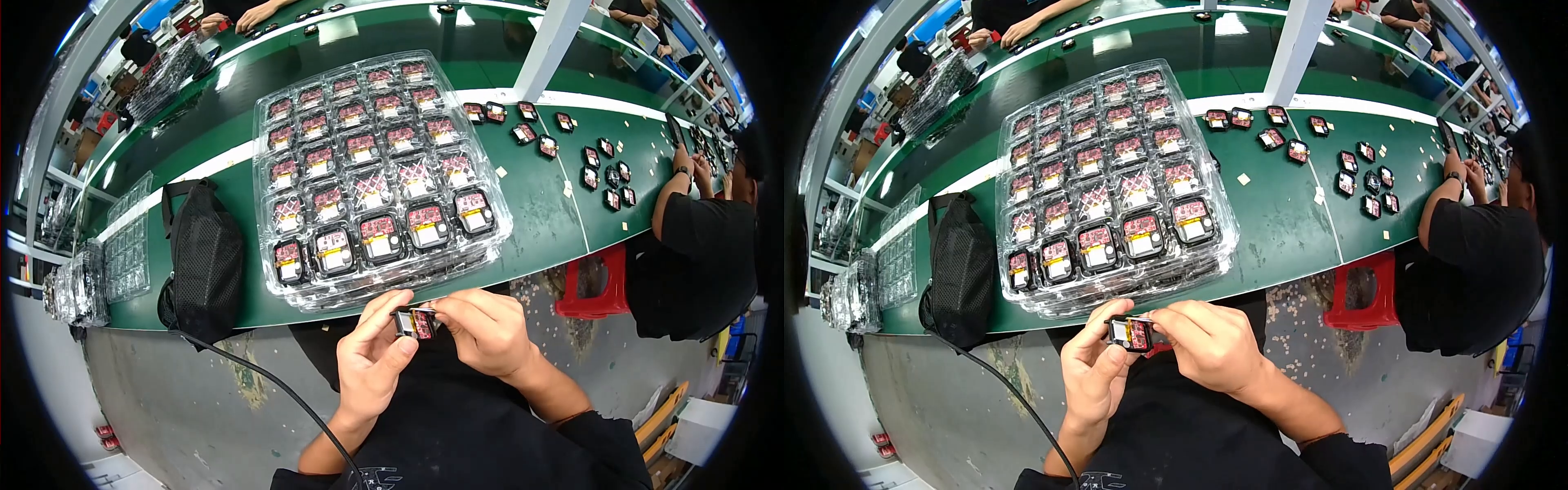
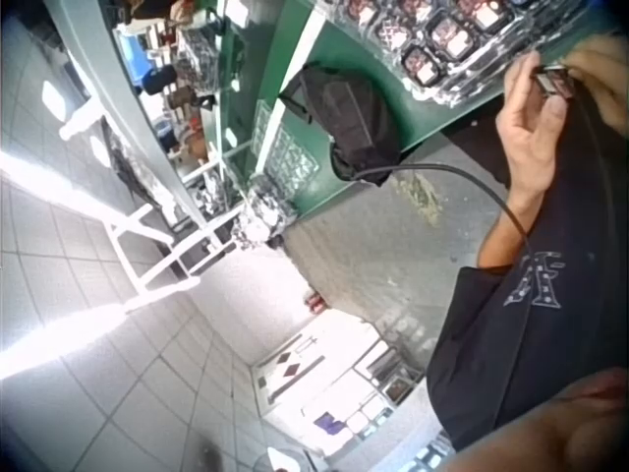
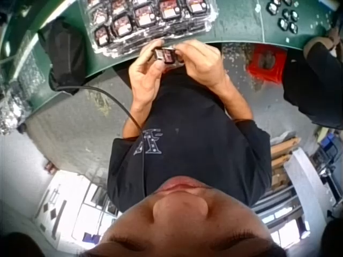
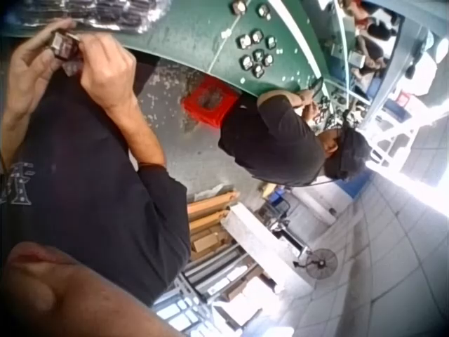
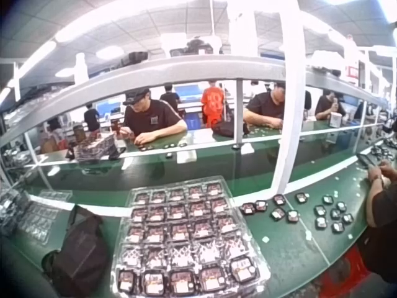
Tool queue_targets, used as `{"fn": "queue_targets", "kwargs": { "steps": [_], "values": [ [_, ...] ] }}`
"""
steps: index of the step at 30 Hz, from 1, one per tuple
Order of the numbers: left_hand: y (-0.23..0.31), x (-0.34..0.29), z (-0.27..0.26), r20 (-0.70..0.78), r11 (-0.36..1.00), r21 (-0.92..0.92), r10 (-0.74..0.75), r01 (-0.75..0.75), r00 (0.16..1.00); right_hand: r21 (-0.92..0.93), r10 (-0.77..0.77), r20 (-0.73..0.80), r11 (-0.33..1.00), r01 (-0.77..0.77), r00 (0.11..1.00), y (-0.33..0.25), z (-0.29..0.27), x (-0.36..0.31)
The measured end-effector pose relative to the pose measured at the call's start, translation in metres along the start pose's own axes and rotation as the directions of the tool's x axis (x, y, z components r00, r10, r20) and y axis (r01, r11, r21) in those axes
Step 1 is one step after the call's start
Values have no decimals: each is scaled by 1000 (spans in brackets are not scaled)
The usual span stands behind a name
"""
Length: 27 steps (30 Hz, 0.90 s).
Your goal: Assembling small electronic modules at a manufacturing workstation.
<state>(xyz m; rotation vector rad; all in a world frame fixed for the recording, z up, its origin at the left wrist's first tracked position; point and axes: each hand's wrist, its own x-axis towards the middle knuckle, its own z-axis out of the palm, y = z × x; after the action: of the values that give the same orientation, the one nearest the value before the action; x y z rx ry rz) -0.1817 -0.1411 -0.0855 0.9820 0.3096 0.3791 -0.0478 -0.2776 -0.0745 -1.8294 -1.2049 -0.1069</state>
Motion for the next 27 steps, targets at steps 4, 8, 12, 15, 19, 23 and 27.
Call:
{"fn": "queue_targets", "kwargs": {
  "steps": [4, 8, 12, 15, 19, 23, 27],
  "values": [
    [2, 1, -2, -19, 1000, 11, -26, 26, 999, -54, -34, 1, 998, 34, 999, -1, 0, 2],
    [7, 4, -3, 6, 998, 56, 23, -23, 1000, -4, -16, -8, 1000, 16, 1000, -2, -4, 3],
    [8, 5, -2, 83, 988, 128, 78, -88, 994, -15, -53, -14, 998, 53, 998, 2, -3, 3],
    [6, 5, 0, 77, 989, 122, 73, -82, 994, -16, -35, -10, 999, 35, 999, -1, -2, 2],
    [3, 2, 5, 9, 1000, 8, 6, -6, 1000, -65, -62, -67, 996, 58, 996, -1, 3, -2],
    [2, -1, 7, -42, 1000, 9, -3, 3, 999, -151, -104, -30, 984, 99, 994, -2, 1, -3],
    [9, -3, 4, 17, 988, 106, 111, -112, 994, -26, -106, 8, 994, 106, 994, -2, -4, 4]
  ]
}}
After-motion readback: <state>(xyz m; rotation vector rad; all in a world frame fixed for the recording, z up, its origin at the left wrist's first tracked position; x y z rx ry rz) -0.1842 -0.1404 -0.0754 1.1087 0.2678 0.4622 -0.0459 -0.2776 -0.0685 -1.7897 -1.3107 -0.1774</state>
